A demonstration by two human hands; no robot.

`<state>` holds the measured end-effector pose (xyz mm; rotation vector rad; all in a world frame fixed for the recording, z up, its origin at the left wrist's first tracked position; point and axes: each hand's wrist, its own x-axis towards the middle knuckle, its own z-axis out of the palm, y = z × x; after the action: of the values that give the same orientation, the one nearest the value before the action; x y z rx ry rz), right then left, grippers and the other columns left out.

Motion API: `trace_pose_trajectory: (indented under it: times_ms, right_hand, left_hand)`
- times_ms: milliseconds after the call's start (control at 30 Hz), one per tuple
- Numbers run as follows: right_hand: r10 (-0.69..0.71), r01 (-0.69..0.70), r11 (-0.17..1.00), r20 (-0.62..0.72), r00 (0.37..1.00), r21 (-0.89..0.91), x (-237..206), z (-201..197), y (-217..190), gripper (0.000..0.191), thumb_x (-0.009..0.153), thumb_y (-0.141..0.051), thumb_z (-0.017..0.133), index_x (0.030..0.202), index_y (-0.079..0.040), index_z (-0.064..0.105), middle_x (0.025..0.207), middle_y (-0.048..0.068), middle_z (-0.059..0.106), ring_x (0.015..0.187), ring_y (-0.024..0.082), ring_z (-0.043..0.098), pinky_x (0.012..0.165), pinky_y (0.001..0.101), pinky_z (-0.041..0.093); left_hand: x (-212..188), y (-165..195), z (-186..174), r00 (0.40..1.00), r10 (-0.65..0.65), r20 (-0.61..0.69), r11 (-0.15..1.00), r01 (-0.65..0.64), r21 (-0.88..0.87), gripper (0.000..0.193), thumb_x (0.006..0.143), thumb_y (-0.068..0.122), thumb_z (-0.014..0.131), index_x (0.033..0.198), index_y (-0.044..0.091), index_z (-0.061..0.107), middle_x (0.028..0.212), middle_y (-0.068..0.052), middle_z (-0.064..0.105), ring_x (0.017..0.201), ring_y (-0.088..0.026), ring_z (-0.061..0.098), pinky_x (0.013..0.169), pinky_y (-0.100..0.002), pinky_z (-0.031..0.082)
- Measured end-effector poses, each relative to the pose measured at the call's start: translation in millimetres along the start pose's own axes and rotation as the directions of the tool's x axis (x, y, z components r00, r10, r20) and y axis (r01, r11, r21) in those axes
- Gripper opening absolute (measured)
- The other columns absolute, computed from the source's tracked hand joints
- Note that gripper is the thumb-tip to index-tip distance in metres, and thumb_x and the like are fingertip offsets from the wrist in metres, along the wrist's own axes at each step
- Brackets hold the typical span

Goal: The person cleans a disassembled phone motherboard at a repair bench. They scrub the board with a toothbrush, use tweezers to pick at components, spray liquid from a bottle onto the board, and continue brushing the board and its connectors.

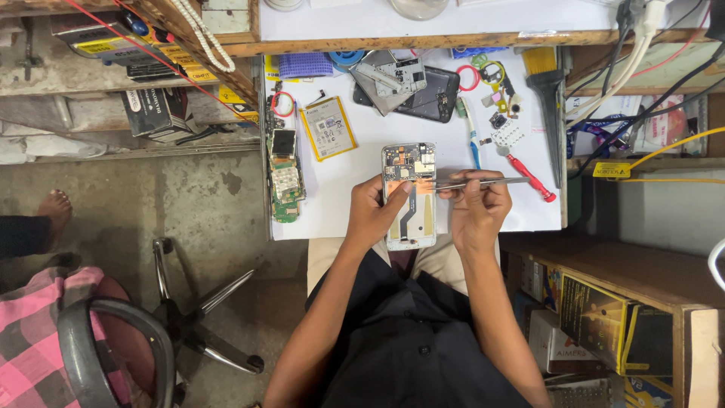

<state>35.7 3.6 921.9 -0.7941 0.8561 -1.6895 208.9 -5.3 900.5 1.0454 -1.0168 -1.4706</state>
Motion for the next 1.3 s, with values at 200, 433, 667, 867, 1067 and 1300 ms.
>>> trace_pose_trajectory:
  times_ms: [200,433,667,867,1067,1300]
  right_hand:
    - [0.021,-0.021,1.000,-0.027,0.999,0.005,-6,3,-4,0.020,0.105,-0.012,0.068,0.115,0.002,0.059,0.108,0.021,0.070,0.085,0.025,0.070,0.079,0.0371,0.059]
    - [0.028,-0.030,0.999,-0.052,0.998,-0.032,-16,7,-7,0.014,0.101,-0.002,0.069,0.113,0.004,0.065,0.109,0.023,0.072,0.089,0.025,0.070,0.083,0.0386,0.060]
    - [0.011,-0.013,0.999,-0.050,0.999,-0.030,-29,17,-10,0.015,0.101,0.001,0.069,0.114,0.002,0.062,0.113,0.017,0.068,0.100,0.026,0.071,0.090,0.0411,0.061]
    - [0.070,-0.069,0.997,-0.041,0.997,0.024,-34,26,-7,0.018,0.101,0.000,0.068,0.117,0.000,0.060,0.112,0.013,0.065,0.103,0.027,0.071,0.092,0.0402,0.060]
    - [0.031,-0.031,1.000,-0.033,0.999,0.003,-25,23,-3,0.014,0.105,-0.004,0.067,0.115,0.000,0.058,0.110,0.014,0.066,0.095,0.023,0.069,0.082,0.0384,0.061]
    - [-0.026,0.022,0.996,-0.049,0.998,-0.089,5,15,-22,0.013,0.108,-0.005,0.067,0.111,-0.002,0.055,0.104,0.016,0.068,0.078,0.023,0.068,0.068,0.0346,0.056]
  left_hand:
    - [-6,7,0,1.000,-0.003,-0.029,1.000,0.003,0.002,0.019,0.100,0.014,0.069,0.110,-0.001,0.075,0.083,0.002,0.071,0.069,0.000,0.056,0.058,-0.020,0.046]
    - [-10,7,-1,0.999,0.025,-0.022,0.999,-0.026,-0.047,0.020,0.101,0.015,0.069,0.111,-0.001,0.074,0.086,0.002,0.071,0.073,0.001,0.057,0.061,-0.019,0.047]
    - [-14,-2,-5,0.999,0.026,-0.037,0.998,-0.028,-0.058,0.016,0.099,0.009,0.069,0.111,-0.001,0.073,0.086,0.003,0.069,0.071,0.001,0.054,0.059,-0.019,0.043]
    - [-16,-7,-13,0.999,0.032,-0.005,0.995,-0.032,-0.099,0.017,0.101,0.010,0.067,0.113,-0.002,0.072,0.087,0.005,0.065,0.073,0.000,0.049,0.061,-0.019,0.039]
    - [-15,-3,-25,0.995,0.075,0.060,0.996,-0.071,-0.060,0.022,0.108,0.017,0.062,0.114,-0.002,0.070,0.092,0.002,0.068,0.082,-0.003,0.054,0.074,-0.022,0.047]
    - [-17,6,-31,0.982,0.097,0.160,0.995,-0.093,-0.033,0.024,0.106,0.017,0.062,0.119,-0.002,0.069,0.098,-0.001,0.073,0.088,-0.004,0.060,0.079,-0.024,0.052]
